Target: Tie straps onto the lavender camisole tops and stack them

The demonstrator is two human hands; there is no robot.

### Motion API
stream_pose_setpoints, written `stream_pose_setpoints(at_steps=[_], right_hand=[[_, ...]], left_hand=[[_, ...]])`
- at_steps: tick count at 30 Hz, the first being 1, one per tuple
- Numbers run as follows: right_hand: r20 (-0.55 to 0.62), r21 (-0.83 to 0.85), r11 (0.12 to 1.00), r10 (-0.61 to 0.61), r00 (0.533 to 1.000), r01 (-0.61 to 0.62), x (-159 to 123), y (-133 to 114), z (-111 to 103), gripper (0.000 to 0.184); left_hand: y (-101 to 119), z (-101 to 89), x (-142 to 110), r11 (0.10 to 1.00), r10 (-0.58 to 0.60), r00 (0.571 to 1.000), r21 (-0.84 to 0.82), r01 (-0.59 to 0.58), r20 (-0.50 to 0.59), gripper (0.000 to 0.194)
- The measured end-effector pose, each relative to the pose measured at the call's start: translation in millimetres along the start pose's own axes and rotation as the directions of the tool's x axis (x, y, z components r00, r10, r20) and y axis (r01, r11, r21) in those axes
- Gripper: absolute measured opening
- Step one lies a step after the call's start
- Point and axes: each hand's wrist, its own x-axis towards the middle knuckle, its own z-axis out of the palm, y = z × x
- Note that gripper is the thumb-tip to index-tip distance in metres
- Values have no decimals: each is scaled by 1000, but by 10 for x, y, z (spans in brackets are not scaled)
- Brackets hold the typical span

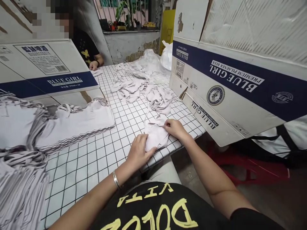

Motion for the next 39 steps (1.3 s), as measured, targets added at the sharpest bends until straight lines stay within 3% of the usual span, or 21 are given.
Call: stream_pose_setpoints(at_steps=[2,6,9,11,13,16,18,20,23,26,28,33,37,39], right_hand=[[-35,173,984,54,998,-47,31,-19,7,19],[-109,539,839,147,983,-66,24,-56,-132,21],[-212,633,774,164,964,7,0,-82,-335,22],[-163,703,711,124,979,27,-1,-73,-478,24],[20,763,645,36,999,-38,15,-46,-603,30],[279,746,649,-101,955,-149,67,-17,-728,38],[331,699,703,-160,930,-128,107,-37,-764,37],[312,685,726,-226,923,-54,140,-90,-775,28],[252,789,615,-301,920,-14,174,-180,-790,26],[226,882,466,-284,932,-72,210,-230,-855,32],[205,903,423,-274,940,-74,239,-259,-934,35],[195,886,463,-304,932,-34,322,-469,-1212,33],[246,857,516,-431,868,14,392,-693,-1460,29],[293,819,573,-475,830,39,423,-754,-1565,26]], left_hand=[[42,73,7,992,28,999,122,-31,24,58],[28,103,70,986,65,998,153,-67,21,30],[-22,-35,182,998,-48,995,-33,45,-82,29],[-51,-194,290,939,-209,974,-295,176,-85,28],[-68,-384,408,724,-337,939,-619,305,68,25],[-68,-658,563,283,-279,896,-861,421,346,20],[-58,-788,631,139,-212,892,-891,432,399,19],[-53,-864,668,96,-183,899,-902,420,399,22],[-71,-930,691,156,-126,897,-884,440,424,23],[-112,-1033,727,302,-13,878,-835,460,479,26],[-126,-1145,776,394,37,871,-808,438,490,27],[-25,-1481,950,530,85,868,-760,376,489,31],[112,-1693,1029,756,121,788,-570,321,603,27],[122,-1792,1023,791,161,800,-560,246,578,26]])
